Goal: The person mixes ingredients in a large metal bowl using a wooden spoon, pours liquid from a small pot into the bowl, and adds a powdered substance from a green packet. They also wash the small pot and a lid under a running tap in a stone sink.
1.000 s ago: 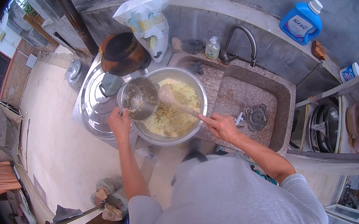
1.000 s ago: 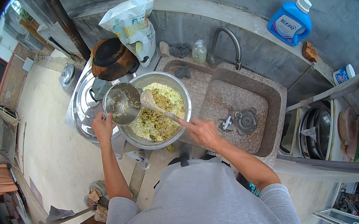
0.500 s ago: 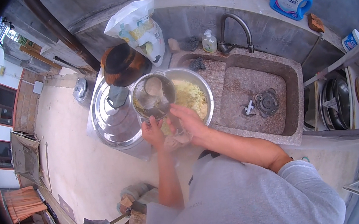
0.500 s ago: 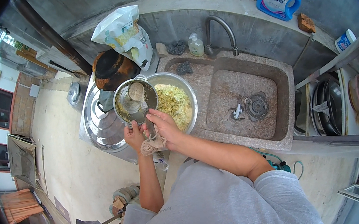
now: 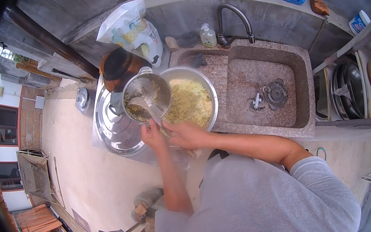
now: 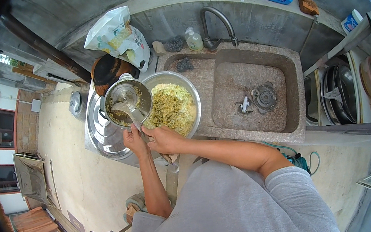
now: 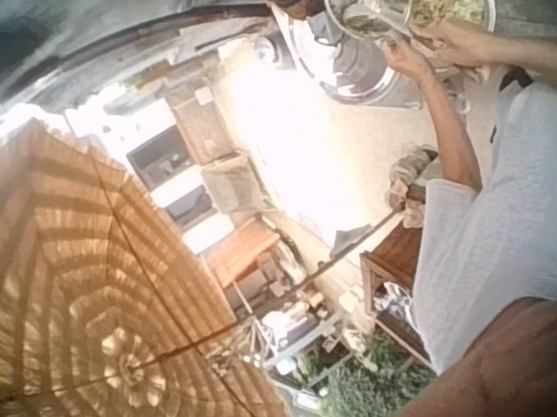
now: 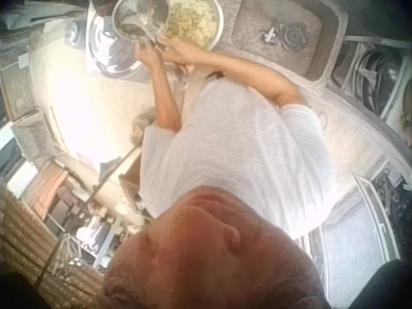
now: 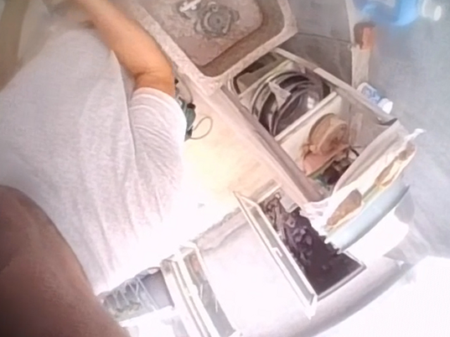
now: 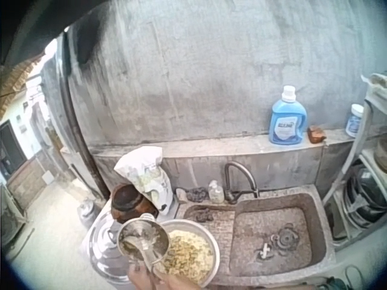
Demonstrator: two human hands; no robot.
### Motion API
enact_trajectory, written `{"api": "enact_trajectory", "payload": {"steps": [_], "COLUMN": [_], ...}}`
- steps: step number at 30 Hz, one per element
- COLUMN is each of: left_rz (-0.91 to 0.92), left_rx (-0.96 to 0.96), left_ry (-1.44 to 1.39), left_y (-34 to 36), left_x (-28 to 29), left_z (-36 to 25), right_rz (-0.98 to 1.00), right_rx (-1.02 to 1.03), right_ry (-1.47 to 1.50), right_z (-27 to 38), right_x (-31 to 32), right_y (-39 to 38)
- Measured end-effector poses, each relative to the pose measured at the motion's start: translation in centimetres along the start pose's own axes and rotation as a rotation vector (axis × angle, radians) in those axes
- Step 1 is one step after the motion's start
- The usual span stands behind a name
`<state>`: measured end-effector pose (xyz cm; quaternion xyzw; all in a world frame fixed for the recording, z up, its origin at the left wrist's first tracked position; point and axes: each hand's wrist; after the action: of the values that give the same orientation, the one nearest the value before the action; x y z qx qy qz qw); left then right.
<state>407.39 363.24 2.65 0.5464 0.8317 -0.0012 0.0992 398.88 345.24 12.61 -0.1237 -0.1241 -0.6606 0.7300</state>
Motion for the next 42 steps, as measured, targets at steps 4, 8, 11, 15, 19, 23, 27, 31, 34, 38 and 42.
{"api": "enact_trajectory", "payload": {"steps": [4,8,11,15,19,23,27,31,34,38,42], "left_rz": [-0.038,-0.024,-0.007,0.152,0.114,0.163,0.184,0.191,0.194,0.172,0.206], "left_rx": [0.068,0.133,0.171,0.175,0.160,0.174,0.202,0.182,0.192,0.225,0.222], "left_ry": [-0.054,-0.113,-0.227,-0.133,-0.087,-0.260,-0.240,-0.121,-0.245,-0.201,-0.194], "left_y": [0.7,0.3,-0.6,-0.5,-0.6,1.5,1.3,1.1,1.8,2.1,2.4], "left_x": [0.0,-1.6,-3.6,-3.1,-4.6,-3.0,-3.6,-4.1,-3.7,-4.2,-3.7], "left_z": [-0.7,-1.3,-1.5,0.1,-0.4,0.6,0.2,0.4,0.9,0.5,1.7], "right_rz": [0.130,0.042,-0.068,-0.277,-0.156,-0.064,-0.207,-0.195,-0.006,-0.091,-0.197], "right_rx": [0.013,-0.004,-0.165,-0.012,0.091,0.127,0.203,0.267,0.194,0.204,0.232], "right_ry": [-0.286,-0.015,0.414,0.628,0.215,-0.086,-0.092,-0.073,-0.281,-0.336,-0.229], "right_z": [-0.7,1.0,2.1,2.5,3.1,2.0,2.3,3.0,0.7,0.5,2.1], "right_x": [2.9,5.4,4.7,2.3,5.1,6.6,6.3,5.7,6.0,6.4,5.1], "right_y": [-0.5,-1.2,-1.0,-0.6,-2.8,-4.0,-2.9,-3.3,-4.8,-4.1,-3.1]}}
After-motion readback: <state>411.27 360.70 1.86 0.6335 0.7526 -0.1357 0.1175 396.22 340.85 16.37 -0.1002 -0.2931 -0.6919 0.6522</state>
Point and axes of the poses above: each hand's wrist, its own y-axis towards the middle knuckle, its own x-axis out of the back of the hand, z = x × y, and after that the axes turned 8 degrees about -z, right-handed
